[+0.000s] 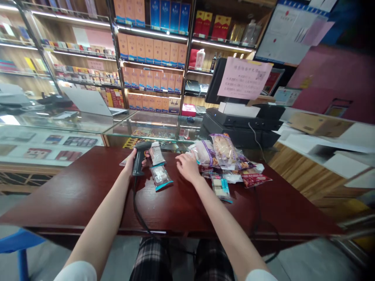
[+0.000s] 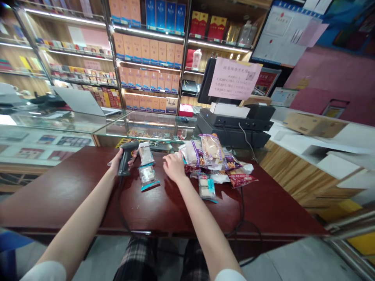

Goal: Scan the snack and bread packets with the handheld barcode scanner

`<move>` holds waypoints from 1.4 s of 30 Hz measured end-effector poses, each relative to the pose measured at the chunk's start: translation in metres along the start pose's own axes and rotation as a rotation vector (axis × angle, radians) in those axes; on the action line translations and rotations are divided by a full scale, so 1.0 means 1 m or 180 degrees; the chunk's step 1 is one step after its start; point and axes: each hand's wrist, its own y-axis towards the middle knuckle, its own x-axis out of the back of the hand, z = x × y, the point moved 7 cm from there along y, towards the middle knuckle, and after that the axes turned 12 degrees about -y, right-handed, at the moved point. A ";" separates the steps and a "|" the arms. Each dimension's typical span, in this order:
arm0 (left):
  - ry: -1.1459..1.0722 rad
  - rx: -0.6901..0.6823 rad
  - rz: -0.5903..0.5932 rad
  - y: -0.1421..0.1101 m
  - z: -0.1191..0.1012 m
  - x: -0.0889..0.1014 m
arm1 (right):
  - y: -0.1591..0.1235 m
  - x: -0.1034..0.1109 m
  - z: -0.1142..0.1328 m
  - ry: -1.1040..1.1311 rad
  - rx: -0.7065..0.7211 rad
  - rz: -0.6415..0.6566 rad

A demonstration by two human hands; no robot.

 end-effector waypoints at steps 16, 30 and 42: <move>0.0338 -0.0363 0.0126 0.006 0.008 -0.013 | -0.020 -0.053 0.037 0.0129 -0.0049 0.0984; 0.0354 -0.0421 -0.0175 -0.002 0.004 -0.022 | -0.024 -0.039 -0.011 0.0405 -0.0667 0.0860; 0.0519 -0.0254 0.0164 -0.009 0.017 -0.045 | -0.022 -0.043 -0.056 0.1100 -0.1374 -0.0030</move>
